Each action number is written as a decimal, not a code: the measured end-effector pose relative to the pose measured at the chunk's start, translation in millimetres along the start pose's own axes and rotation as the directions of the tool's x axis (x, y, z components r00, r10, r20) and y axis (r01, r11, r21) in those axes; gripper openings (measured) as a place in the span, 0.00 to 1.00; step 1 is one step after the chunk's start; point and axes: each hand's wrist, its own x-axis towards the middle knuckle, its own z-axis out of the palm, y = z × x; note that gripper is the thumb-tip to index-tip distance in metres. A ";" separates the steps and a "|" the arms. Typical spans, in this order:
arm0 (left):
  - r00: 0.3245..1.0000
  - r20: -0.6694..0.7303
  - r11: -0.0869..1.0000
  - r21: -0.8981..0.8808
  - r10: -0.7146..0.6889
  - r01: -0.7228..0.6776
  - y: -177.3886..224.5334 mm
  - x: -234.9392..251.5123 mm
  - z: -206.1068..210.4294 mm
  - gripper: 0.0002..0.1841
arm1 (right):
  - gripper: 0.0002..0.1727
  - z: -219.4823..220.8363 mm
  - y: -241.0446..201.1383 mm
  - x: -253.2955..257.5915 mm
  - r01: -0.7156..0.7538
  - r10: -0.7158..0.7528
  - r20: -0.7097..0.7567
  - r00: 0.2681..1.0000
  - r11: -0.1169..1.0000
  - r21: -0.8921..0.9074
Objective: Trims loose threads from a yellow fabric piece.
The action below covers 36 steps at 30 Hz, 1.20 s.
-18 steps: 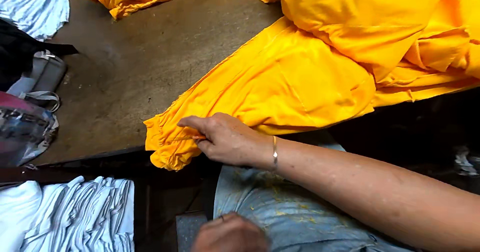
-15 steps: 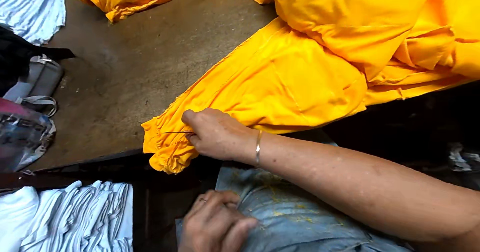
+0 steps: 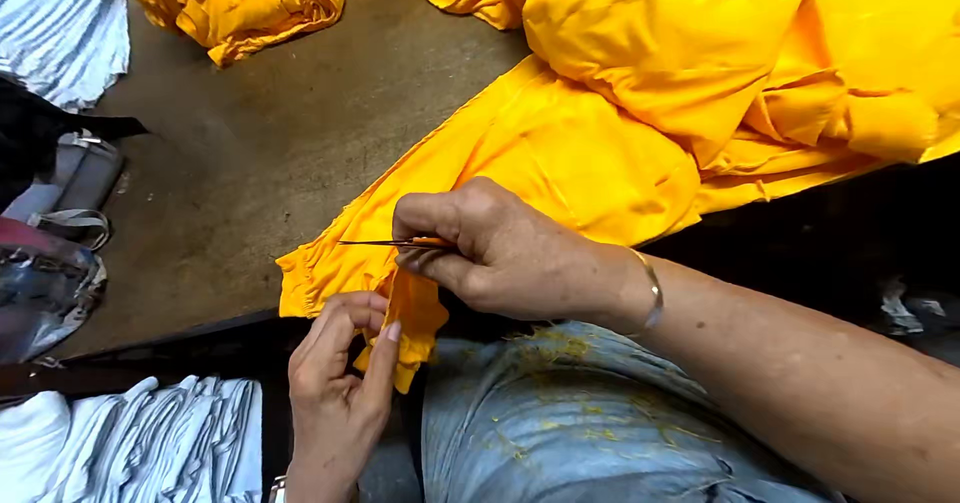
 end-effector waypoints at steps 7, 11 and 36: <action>0.991 0.130 0.780 -0.617 -0.036 0.110 42.7 1.8 27.2 0.24 | 0.06 -24.8 4.1 -4.5 0.007 0.002 -0.191 0.982 0.999 0.047; 0.968 0.183 0.641 -0.726 -0.172 0.251 47.5 1.0 48.1 0.40 | 0.04 -28.6 11.7 -28.3 -0.100 0.140 -0.299 0.944 0.984 0.147; 0.972 0.154 0.722 -0.651 -0.175 0.233 34.7 6.8 90.4 0.16 | 0.05 -51.3 26.0 -223.3 -0.320 0.331 0.046 0.942 0.933 -0.166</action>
